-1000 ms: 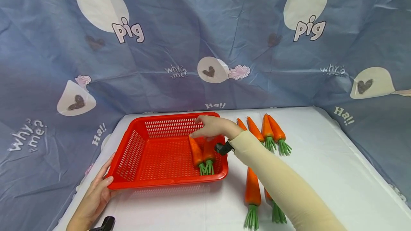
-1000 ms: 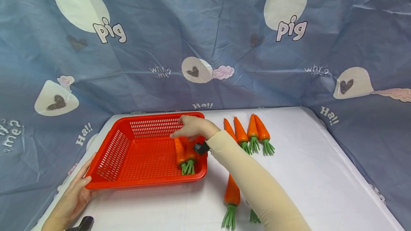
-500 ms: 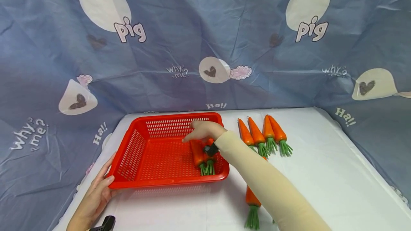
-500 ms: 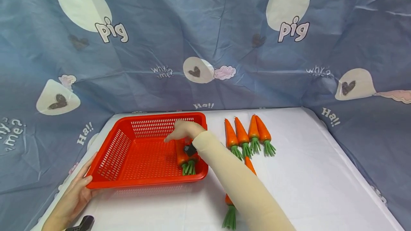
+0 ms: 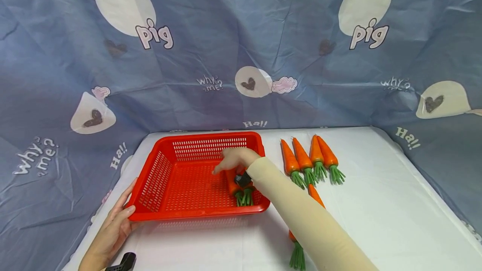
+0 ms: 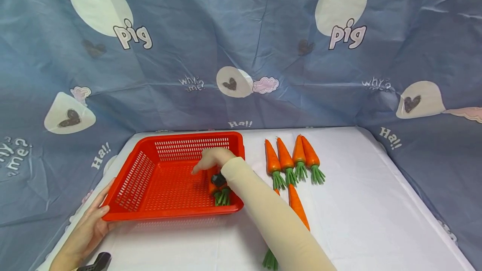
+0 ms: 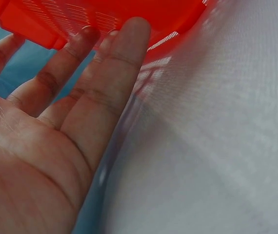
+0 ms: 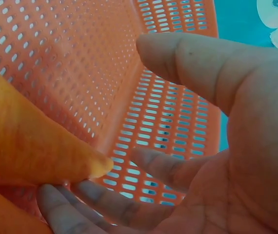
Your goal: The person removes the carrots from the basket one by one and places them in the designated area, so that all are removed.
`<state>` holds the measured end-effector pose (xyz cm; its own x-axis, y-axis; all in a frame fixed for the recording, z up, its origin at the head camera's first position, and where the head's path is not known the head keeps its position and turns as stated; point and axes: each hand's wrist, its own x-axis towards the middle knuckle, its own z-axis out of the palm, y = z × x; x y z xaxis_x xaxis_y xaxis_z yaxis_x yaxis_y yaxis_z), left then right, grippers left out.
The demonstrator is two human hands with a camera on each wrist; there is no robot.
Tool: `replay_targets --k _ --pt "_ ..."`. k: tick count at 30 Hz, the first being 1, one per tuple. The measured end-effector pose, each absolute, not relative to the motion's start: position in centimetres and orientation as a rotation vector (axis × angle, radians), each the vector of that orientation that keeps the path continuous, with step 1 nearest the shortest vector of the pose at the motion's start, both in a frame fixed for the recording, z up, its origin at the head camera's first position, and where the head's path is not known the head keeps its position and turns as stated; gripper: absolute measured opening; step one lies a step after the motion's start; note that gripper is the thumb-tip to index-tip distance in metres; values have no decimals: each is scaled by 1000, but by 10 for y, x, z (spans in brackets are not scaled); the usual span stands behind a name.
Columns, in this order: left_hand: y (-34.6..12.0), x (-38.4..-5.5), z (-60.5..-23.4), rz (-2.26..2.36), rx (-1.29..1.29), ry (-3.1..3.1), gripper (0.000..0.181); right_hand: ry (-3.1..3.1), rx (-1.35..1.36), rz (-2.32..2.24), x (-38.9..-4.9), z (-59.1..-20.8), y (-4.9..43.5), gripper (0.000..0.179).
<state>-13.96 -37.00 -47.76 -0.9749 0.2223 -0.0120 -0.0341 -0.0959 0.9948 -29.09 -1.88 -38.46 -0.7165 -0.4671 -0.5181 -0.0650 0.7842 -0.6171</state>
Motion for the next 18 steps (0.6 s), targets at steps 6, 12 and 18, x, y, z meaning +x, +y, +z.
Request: replay_targets --k 6,12,18 --pt "-370 -140 -478 2197 222 1988 63 2275 -378 -796 -289 -386 -18 84" --pt "-370 -139 -479 2194 201 1999 63 2277 -352 -854 -287 -386 -16 80" --pt "-370 -140 -479 2193 198 1992 63 2342 -302 -758 -287 -386 -18 77"
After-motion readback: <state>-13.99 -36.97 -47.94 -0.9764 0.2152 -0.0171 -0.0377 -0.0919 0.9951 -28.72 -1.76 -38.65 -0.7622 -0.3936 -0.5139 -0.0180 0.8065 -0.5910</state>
